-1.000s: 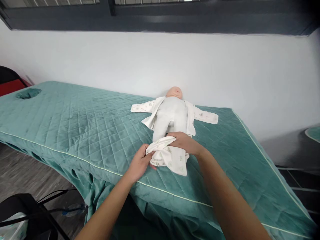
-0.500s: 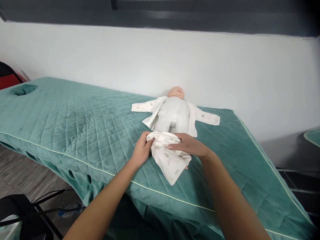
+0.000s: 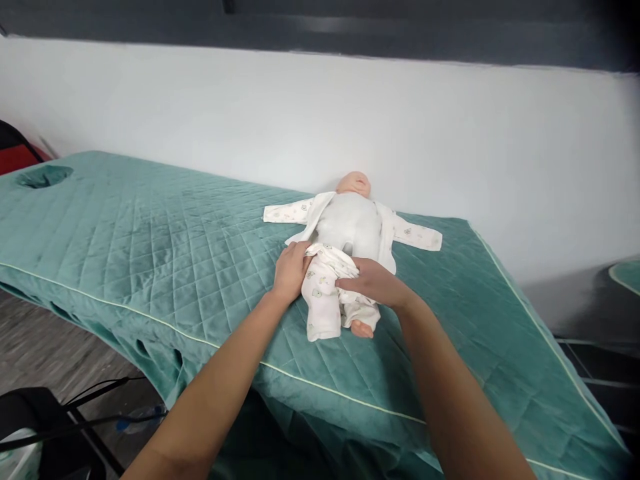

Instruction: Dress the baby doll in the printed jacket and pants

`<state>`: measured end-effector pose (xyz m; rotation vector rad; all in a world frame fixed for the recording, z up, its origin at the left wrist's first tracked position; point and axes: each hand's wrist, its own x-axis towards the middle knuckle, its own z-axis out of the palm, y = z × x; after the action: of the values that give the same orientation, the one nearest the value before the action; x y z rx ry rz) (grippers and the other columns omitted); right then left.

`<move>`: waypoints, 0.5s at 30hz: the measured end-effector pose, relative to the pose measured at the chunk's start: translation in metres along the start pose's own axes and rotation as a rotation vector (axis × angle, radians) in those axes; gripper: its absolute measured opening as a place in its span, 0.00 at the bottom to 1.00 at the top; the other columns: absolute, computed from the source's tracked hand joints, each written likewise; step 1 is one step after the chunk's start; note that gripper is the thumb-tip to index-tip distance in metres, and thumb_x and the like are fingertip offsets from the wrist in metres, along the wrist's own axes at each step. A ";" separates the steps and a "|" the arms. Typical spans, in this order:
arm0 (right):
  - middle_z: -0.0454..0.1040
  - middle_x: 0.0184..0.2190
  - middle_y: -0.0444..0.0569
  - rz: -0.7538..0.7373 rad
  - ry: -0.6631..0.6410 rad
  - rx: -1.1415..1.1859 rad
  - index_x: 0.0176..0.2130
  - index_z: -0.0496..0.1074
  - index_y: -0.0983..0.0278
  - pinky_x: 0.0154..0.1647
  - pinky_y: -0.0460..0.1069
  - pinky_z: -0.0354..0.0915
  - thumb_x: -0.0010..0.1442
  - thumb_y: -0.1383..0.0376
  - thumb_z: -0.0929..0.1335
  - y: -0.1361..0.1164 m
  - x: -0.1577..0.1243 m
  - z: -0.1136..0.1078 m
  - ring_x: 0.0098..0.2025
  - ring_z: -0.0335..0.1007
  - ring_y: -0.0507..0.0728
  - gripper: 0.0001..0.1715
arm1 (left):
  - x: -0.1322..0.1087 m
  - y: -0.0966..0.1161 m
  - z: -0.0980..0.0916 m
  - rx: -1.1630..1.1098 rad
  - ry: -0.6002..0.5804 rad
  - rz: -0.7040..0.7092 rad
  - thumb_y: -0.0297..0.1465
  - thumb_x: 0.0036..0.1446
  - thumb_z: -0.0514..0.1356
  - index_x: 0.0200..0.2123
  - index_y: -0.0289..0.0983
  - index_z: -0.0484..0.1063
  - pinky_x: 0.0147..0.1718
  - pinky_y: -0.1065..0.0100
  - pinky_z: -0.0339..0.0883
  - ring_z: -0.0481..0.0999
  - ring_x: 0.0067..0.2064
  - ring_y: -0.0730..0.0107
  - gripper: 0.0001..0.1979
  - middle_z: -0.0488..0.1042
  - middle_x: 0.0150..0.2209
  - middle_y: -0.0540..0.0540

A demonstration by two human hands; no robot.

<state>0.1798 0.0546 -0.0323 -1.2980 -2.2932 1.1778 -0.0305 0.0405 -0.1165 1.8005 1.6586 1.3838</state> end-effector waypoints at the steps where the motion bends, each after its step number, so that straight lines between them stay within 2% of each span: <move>1: 0.79 0.38 0.46 -0.001 0.013 0.002 0.39 0.77 0.62 0.43 0.51 0.67 0.55 0.56 0.72 0.001 0.002 0.000 0.42 0.73 0.61 0.15 | 0.001 0.000 0.001 0.034 -0.005 0.003 0.33 0.66 0.55 0.46 0.38 0.74 0.54 0.58 0.63 0.72 0.51 0.54 0.10 0.75 0.45 0.40; 5: 0.80 0.39 0.47 -0.019 0.065 0.001 0.38 0.77 0.62 0.43 0.52 0.68 0.57 0.57 0.70 0.002 0.008 0.003 0.43 0.73 0.62 0.13 | -0.002 0.004 0.000 0.123 -0.019 0.000 0.33 0.66 0.54 0.46 0.38 0.72 0.49 0.59 0.64 0.72 0.48 0.54 0.10 0.74 0.43 0.39; 7: 0.80 0.40 0.48 -0.015 0.087 0.014 0.40 0.77 0.62 0.43 0.53 0.69 0.57 0.57 0.69 0.003 0.010 0.005 0.45 0.74 0.63 0.14 | -0.009 0.007 -0.003 0.122 0.033 -0.024 0.33 0.66 0.55 0.44 0.39 0.71 0.48 0.60 0.64 0.72 0.48 0.55 0.08 0.74 0.44 0.40; 9: 0.81 0.41 0.49 0.005 0.105 0.033 0.41 0.77 0.62 0.43 0.53 0.69 0.58 0.57 0.68 0.003 0.011 0.006 0.46 0.74 0.64 0.15 | -0.020 0.011 -0.008 0.083 0.134 -0.111 0.34 0.65 0.57 0.43 0.39 0.69 0.47 0.60 0.64 0.72 0.46 0.57 0.07 0.74 0.43 0.41; 11: 0.81 0.42 0.49 0.021 0.119 0.047 0.42 0.77 0.62 0.43 0.53 0.70 0.59 0.57 0.68 0.004 0.011 0.006 0.45 0.74 0.64 0.16 | -0.033 0.016 -0.014 0.004 0.162 -0.227 0.37 0.65 0.58 0.44 0.39 0.68 0.43 0.62 0.64 0.73 0.41 0.59 0.09 0.74 0.38 0.44; 13: 0.81 0.42 0.50 0.021 0.133 0.052 0.43 0.78 0.63 0.43 0.53 0.70 0.59 0.58 0.68 0.006 0.011 0.007 0.45 0.74 0.63 0.16 | -0.048 0.022 -0.018 -0.064 0.076 -0.279 0.40 0.65 0.58 0.45 0.40 0.69 0.41 0.62 0.62 0.72 0.35 0.61 0.11 0.73 0.31 0.48; 15: 0.81 0.41 0.49 0.009 0.146 0.058 0.42 0.78 0.63 0.44 0.53 0.70 0.58 0.59 0.67 0.007 0.011 0.007 0.45 0.74 0.63 0.16 | -0.061 0.028 -0.020 -0.103 -0.034 -0.265 0.41 0.66 0.57 0.47 0.40 0.70 0.41 0.62 0.62 0.72 0.33 0.63 0.12 0.72 0.28 0.50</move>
<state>0.1737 0.0620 -0.0442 -1.3288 -2.1369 1.1051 -0.0212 -0.0284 -0.1112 1.4782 1.7030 1.2897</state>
